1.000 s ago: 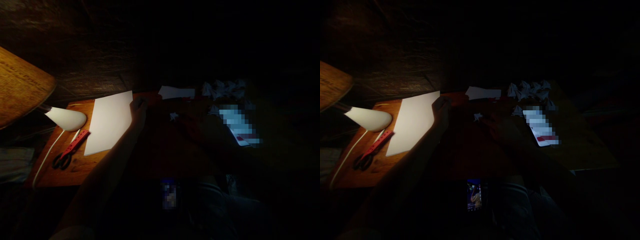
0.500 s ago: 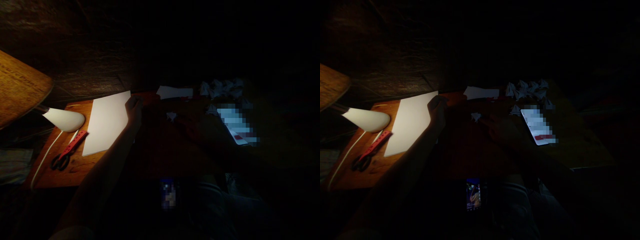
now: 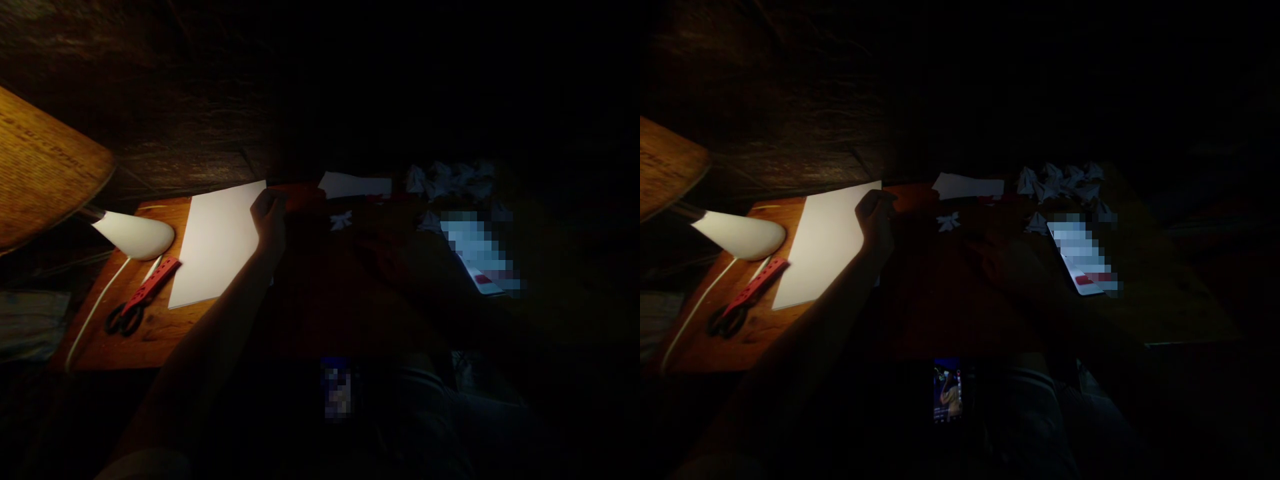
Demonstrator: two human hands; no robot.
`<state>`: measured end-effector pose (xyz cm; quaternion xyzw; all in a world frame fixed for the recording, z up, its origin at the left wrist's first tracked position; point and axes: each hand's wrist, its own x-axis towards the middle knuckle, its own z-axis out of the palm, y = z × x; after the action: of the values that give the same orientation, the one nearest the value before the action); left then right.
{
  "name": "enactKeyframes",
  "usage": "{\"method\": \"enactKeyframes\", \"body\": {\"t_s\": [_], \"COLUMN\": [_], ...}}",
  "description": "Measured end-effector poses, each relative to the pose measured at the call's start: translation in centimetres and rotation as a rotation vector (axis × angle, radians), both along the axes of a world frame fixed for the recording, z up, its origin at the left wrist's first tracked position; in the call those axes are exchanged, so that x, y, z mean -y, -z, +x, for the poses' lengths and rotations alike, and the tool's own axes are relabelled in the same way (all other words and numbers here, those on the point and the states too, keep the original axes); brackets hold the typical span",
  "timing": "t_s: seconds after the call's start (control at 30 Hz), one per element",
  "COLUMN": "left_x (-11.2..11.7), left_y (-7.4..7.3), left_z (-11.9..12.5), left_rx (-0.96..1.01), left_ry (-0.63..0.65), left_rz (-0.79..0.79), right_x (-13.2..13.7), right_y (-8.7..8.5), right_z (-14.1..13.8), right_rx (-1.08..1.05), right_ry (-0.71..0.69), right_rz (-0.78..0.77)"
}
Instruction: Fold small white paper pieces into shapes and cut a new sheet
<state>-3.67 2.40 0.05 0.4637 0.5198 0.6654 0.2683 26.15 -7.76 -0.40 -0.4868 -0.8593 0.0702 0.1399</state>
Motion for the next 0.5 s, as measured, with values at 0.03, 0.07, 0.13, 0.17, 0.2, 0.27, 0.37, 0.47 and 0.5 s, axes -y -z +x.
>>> {"method": "enactKeyframes", "body": {"t_s": [0.03,0.07,0.13,0.17,0.2,0.27,0.37,0.47,0.5], "left_x": [0.0,-0.1,-0.3,-0.4,-0.5,-0.5,-0.1,0.4,0.4], "left_y": [0.0,0.1,0.5,0.6,0.8,1.2,1.4,1.5,1.6], "left_z": [-0.1,-0.1,-0.4,-0.6,-0.7,-0.6,0.1,1.1,1.4], "left_rx": [0.003,0.002,-0.012,-0.026,-0.050,-0.149,-0.488,-0.897,-0.970], "left_ry": [0.002,0.006,0.018,0.028,0.047,0.124,0.362,0.540,0.550], "left_rz": [0.000,0.001,0.001,0.000,-0.004,-0.017,-0.020,-0.031,-0.038], "right_x": [0.0,0.0,0.1,0.1,0.1,0.2,0.3,0.4,0.3], "right_y": [0.0,0.0,0.0,-0.1,-0.2,-0.5,-1.1,-1.1,-0.9], "right_z": [0.0,-0.1,-0.2,-0.3,-0.3,-0.4,-0.4,-0.4,-0.4], "right_rx": [-0.006,-0.012,-0.022,-0.030,-0.034,-0.040,-0.034,-0.029,-0.044], "right_ry": [0.003,0.010,0.019,0.022,0.020,0.013,0.019,0.040,0.043], "right_rz": [0.004,0.012,0.020,0.021,0.019,0.008,-0.002,-0.002,-0.001]}}
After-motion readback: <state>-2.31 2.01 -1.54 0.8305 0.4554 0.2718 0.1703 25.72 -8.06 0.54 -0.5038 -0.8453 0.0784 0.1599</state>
